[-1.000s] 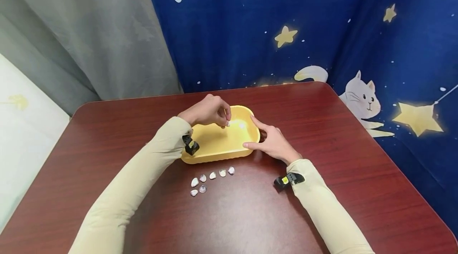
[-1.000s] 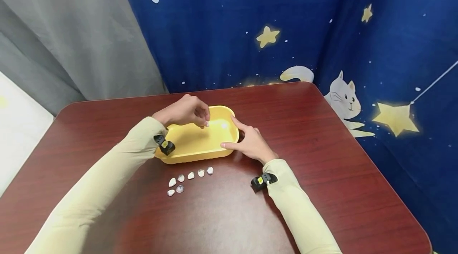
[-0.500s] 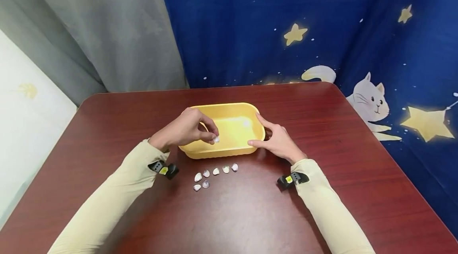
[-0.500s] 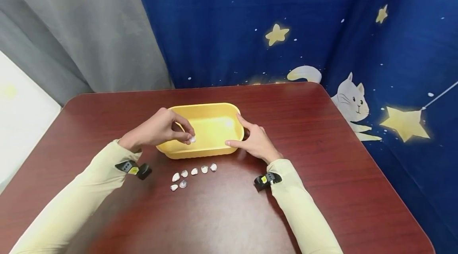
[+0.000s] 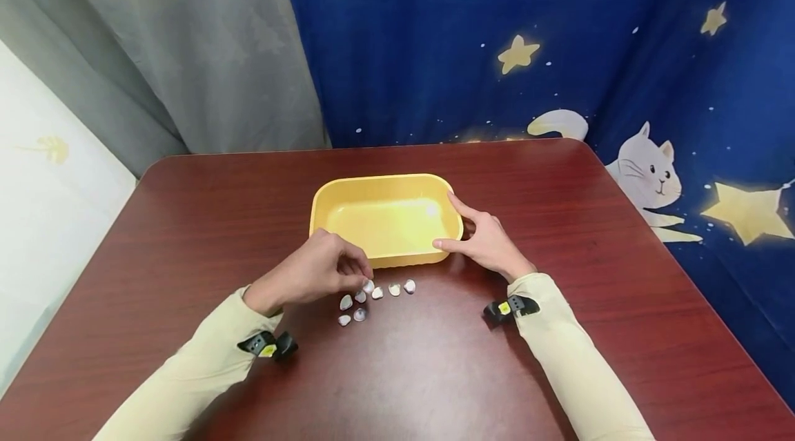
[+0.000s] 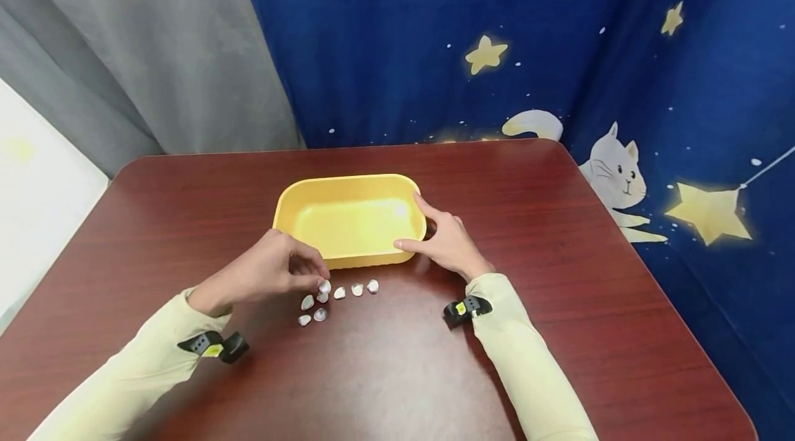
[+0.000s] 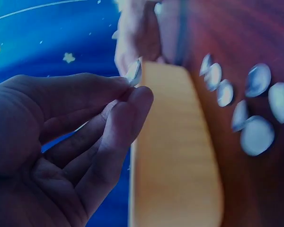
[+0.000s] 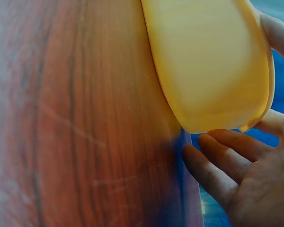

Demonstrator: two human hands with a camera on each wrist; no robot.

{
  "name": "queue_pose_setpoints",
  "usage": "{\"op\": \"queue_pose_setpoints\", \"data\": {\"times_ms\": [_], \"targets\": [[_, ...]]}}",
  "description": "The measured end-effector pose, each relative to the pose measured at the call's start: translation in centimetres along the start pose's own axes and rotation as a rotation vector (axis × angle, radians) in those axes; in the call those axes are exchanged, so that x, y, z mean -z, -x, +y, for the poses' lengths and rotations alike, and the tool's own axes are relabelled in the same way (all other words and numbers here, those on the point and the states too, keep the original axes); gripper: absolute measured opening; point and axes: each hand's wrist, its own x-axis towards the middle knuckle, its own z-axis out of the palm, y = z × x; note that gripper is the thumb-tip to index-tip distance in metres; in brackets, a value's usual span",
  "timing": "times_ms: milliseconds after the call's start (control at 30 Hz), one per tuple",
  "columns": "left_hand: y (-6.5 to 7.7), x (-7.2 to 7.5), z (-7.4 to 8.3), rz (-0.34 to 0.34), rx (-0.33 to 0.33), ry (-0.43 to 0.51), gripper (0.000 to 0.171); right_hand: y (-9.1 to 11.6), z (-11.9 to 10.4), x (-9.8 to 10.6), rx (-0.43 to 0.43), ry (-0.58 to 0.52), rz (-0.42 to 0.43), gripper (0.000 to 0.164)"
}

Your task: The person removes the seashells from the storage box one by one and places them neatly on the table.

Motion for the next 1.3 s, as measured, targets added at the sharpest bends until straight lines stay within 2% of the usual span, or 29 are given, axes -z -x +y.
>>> {"op": "queue_pose_setpoints", "data": {"times_ms": [167,300,467,633,833,1100,1300], "targets": [[0.2,-2.0,-0.4,0.023,-0.027,-0.017,0.011,-0.1,0.1,0.1,0.001,-0.004,-0.004,0.099],[0.2,-3.3,-0.8,0.015,-0.038,-0.025,0.011,0.0,0.1,0.1,0.0,-0.01,-0.004,0.099],[0.2,-4.4,-1.0,0.007,-0.056,-0.055,0.012,0.0,0.0,0.0,0.003,-0.012,-0.005,0.099],[0.1,-5.2,-1.2,-0.01,-0.068,-0.124,0.014,0.0,-0.1,0.0,0.0,-0.009,-0.001,0.099],[0.2,-5.5,-1.4,0.015,-0.086,-0.194,0.016,0.0,-0.2,0.0,-0.006,-0.018,-0.002,0.098],[-0.1,-5.3,-1.3,0.017,-0.038,-0.067,0.015,0.0,0.0,0.0,-0.008,-0.015,0.005,0.098],[-0.7,-3.8,-0.3,0.053,-0.065,-0.048,0.009,-0.3,0.1,-0.1,-0.007,-0.016,0.004,0.098]]}}
